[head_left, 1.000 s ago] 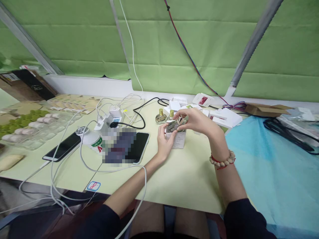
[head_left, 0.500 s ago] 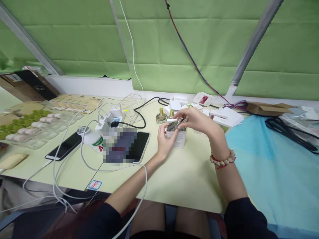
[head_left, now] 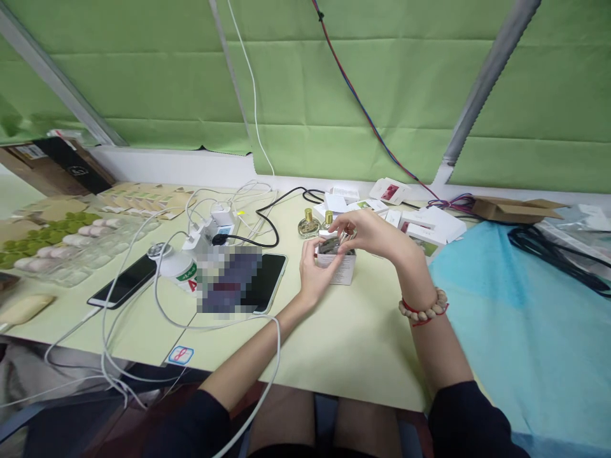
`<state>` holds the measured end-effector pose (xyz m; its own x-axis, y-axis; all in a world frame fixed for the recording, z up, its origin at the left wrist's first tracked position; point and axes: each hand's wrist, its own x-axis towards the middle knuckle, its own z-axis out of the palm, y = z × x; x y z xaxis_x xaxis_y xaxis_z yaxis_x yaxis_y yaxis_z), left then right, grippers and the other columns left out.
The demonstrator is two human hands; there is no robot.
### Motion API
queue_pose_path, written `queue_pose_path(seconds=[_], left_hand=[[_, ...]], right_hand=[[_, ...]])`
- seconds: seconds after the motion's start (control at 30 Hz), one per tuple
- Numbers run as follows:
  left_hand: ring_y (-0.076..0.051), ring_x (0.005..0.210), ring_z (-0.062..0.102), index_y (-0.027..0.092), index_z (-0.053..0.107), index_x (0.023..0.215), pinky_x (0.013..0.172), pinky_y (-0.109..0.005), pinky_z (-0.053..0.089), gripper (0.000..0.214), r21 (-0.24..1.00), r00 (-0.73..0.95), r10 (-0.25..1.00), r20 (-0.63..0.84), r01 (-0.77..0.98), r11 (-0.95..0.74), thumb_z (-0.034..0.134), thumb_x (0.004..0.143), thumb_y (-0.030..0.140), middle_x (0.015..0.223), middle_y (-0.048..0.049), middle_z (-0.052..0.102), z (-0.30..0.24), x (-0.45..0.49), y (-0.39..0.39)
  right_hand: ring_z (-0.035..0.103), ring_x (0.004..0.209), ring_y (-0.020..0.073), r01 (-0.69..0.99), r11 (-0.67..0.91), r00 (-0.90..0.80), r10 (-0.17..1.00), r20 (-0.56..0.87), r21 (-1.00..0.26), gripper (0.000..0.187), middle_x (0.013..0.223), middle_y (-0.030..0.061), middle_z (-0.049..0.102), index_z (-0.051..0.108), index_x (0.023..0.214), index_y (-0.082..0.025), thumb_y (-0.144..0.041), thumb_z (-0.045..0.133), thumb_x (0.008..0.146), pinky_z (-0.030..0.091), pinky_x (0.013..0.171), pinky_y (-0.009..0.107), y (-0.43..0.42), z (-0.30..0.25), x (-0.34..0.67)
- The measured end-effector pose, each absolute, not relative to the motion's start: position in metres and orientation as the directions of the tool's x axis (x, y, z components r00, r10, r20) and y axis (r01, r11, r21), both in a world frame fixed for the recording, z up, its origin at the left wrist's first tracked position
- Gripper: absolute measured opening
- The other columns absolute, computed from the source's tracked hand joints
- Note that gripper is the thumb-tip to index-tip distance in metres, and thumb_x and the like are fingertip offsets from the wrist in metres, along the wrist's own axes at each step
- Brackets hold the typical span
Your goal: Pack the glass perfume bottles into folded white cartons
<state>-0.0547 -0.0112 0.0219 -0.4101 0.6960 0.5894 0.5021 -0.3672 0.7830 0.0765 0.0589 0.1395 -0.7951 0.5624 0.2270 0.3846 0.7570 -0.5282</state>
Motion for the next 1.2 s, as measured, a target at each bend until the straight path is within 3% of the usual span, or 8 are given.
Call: queue_pose_path(seconds=[0.1, 0.27, 0.43, 0.73, 0.93, 1.1, 1.2], left_hand=[[-0.017, 0.095, 0.056, 0.021, 0.053, 0.1, 0.079, -0.028, 0.044, 0.032, 0.769, -0.399, 0.69, 0.604, 0.519, -0.373, 0.067, 0.075, 0.035, 0.099, -0.004, 0.057, 0.023, -0.054, -0.012], [-0.016, 0.091, 0.056, 0.022, 0.052, 0.098, 0.078, -0.028, 0.044, 0.03, 0.751, -0.377, 0.696, 0.611, 0.553, -0.36, 0.068, 0.074, 0.032, 0.096, -0.0026, 0.056, 0.022, -0.054, -0.013], [-0.017, 0.094, 0.057, 0.023, 0.05, 0.106, 0.076, -0.028, 0.044, 0.041, 0.768, -0.388, 0.715, 0.582, 0.55, -0.327, 0.07, 0.071, 0.032, 0.103, -0.0031, 0.057, 0.019, -0.054, -0.012], [-0.017, 0.094, 0.057, 0.022, 0.05, 0.102, 0.078, -0.028, 0.044, 0.039, 0.77, -0.38, 0.723, 0.578, 0.547, -0.328, 0.07, 0.071, 0.035, 0.101, -0.0028, 0.058, 0.021, -0.052, -0.014], [-0.019, 0.101, 0.056, 0.023, 0.047, 0.11, 0.08, -0.029, 0.044, 0.047, 0.801, -0.402, 0.731, 0.551, 0.5, -0.329, 0.07, 0.072, 0.04, 0.111, -0.0053, 0.057, 0.019, -0.053, -0.014], [-0.018, 0.102, 0.057, 0.023, 0.044, 0.113, 0.085, -0.03, 0.044, 0.029, 0.825, -0.407, 0.733, 0.545, 0.418, -0.381, 0.039, 0.092, 0.042, 0.113, -0.007, 0.058, 0.016, -0.054, -0.016], [-0.017, 0.103, 0.056, 0.022, 0.042, 0.113, 0.086, -0.03, 0.044, 0.027, 0.815, -0.418, 0.712, 0.564, 0.421, -0.399, 0.038, 0.092, 0.04, 0.116, -0.0079, 0.055, 0.016, -0.054, -0.015]], right_hand=[[0.054, 0.069, 0.0111, 0.367, 0.761, -0.8, 0.551, 0.236, -0.534, 0.031, 0.08, 0.0007, 0.062, 0.066, 0.093, -0.017, -0.003, 0.07, 0.066, 0.04, 0.061, 0.023, 0.059, 0.137, 0.071], [0.053, 0.068, 0.0098, 0.385, 0.734, -0.833, 0.537, 0.131, -0.559, 0.029, 0.079, 0.0, 0.062, 0.068, 0.089, -0.017, 0.0, 0.064, 0.066, 0.037, 0.059, 0.022, 0.056, 0.135, 0.065], [0.058, 0.071, 0.0118, 0.357, 0.673, -0.85, 0.521, 0.073, -0.648, 0.026, 0.083, 0.0029, 0.066, 0.067, 0.093, -0.015, -0.004, 0.065, 0.07, 0.043, 0.062, 0.023, 0.061, 0.13, 0.067], [0.064, 0.075, 0.0127, 0.369, 0.585, -0.869, 0.494, -0.045, -0.722, 0.023, 0.081, 0.0029, 0.069, 0.067, 0.089, -0.014, -0.001, 0.057, 0.074, 0.049, 0.063, 0.023, 0.062, 0.125, 0.067], [0.066, 0.075, 0.0147, 0.365, 0.634, -0.834, 0.548, 0.063, -0.682, 0.026, 0.085, 0.005, 0.072, 0.069, 0.097, -0.015, -0.005, 0.057, 0.077, 0.05, 0.065, 0.025, 0.058, 0.132, 0.072], [0.066, 0.087, 0.0167, 0.379, 0.715, -0.76, 0.603, 0.243, -0.588, 0.023, 0.095, 0.0066, 0.072, 0.072, 0.092, -0.017, -0.008, 0.053, 0.081, 0.051, 0.076, 0.027, 0.057, 0.141, 0.085], [0.066, 0.085, 0.0176, 0.44, 0.713, -0.736, 0.635, 0.236, -0.546, 0.022, 0.093, 0.0065, 0.073, 0.073, 0.089, -0.016, -0.009, 0.053, 0.081, 0.05, 0.075, 0.028, 0.056, 0.144, 0.089]])
